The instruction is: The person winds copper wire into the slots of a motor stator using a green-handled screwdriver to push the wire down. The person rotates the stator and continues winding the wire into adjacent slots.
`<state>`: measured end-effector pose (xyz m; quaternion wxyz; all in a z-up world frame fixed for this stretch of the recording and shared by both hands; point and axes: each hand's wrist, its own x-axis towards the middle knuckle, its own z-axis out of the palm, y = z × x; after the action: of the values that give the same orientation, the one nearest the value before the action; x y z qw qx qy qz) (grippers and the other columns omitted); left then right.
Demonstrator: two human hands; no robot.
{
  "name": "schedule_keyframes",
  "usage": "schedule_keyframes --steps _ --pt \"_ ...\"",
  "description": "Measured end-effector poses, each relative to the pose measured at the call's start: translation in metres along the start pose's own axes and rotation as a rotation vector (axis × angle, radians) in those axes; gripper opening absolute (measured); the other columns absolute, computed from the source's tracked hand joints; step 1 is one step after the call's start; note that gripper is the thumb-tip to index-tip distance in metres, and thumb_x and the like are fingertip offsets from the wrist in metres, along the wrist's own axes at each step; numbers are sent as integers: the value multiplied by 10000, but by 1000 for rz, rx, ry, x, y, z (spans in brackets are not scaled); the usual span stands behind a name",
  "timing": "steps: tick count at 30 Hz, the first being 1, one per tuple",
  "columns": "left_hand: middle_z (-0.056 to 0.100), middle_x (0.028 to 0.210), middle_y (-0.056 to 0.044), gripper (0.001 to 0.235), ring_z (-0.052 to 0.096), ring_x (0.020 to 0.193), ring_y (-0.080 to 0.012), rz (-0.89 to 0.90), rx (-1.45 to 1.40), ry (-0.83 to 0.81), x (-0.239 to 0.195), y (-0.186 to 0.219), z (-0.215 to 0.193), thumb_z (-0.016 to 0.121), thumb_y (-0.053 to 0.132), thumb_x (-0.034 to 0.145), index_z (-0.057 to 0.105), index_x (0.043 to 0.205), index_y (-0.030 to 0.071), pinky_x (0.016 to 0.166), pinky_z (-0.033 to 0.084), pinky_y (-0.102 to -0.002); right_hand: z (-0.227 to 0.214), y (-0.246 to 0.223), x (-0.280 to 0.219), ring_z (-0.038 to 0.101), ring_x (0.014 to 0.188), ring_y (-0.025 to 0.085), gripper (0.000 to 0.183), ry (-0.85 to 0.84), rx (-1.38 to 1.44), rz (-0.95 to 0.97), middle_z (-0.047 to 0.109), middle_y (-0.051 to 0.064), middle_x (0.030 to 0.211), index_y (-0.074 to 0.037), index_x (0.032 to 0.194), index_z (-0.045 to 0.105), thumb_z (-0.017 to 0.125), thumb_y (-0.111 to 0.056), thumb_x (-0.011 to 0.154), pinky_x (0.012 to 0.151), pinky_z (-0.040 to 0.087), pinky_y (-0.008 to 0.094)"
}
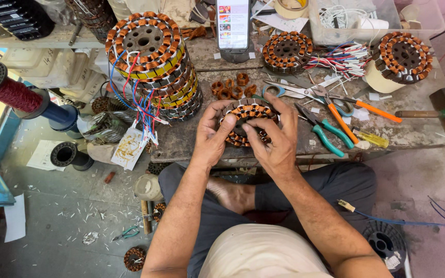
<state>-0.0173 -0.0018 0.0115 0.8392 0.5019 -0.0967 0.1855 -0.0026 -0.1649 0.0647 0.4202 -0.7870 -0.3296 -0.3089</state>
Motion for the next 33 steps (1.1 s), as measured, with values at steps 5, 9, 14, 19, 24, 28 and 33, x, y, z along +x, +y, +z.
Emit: schedule_keyframes --steps 5,9,14,19,24,28,33 --pt "652 1257 -50 373 584 1184 -133 -13 -7 -4 0 2 0 722 226 1010 602 1310 39 1049 480 -294 0 -5 1 484 1384 345 189 1 37 -20 505 176 1484 -100 977 748 864 -78 829 1151 436 447" --pt "656 1249 -58 384 585 1168 -134 -18 11 -1 0 3 0 726 240 1013 605 1316 36 1035 485 -291 -2 -9 5 476 1407 356 179 26 72 -32 495 191 1482 -75 980 742 847 -53 838 1167 451 446" --pt "659 1264 -53 389 597 1183 -135 -12 -2 -4 0 5 2 728 243 1009 601 1315 40 1048 487 -297 -4 -10 5 561 1364 313 147 41 131 50 535 171 1467 -31 973 710 806 -20 863 1132 526 419" --pt "665 1261 -50 386 597 1183 -136 8 38 -5 -1 5 2 730 231 1010 607 1321 39 1055 481 -297 -3 -10 3 561 1358 325 146 59 108 33 548 174 1439 -29 959 714 807 -17 847 1120 528 418" --pt "670 1253 -52 388 598 1176 -135 8 31 -5 -1 5 2 737 229 1004 610 1316 38 1046 483 -297 -2 -10 3 567 1352 322 139 62 83 44 555 173 1427 -34 960 719 803 -17 850 1120 529 417" --pt "668 1249 -49 385 595 1167 -132 21 47 -8 -1 5 2 732 223 1009 610 1324 37 1037 484 -293 -1 -11 5 573 1341 317 144 60 78 53 566 167 1426 -29 962 715 804 -17 849 1112 531 420" --pt "668 1247 -50 378 599 1168 -129 33 53 -13 -2 5 2 725 214 1018 603 1329 37 1044 485 -290 -2 -10 3 571 1345 320 151 57 53 54 580 158 1405 -18 943 690 796 -8 835 1108 520 424"
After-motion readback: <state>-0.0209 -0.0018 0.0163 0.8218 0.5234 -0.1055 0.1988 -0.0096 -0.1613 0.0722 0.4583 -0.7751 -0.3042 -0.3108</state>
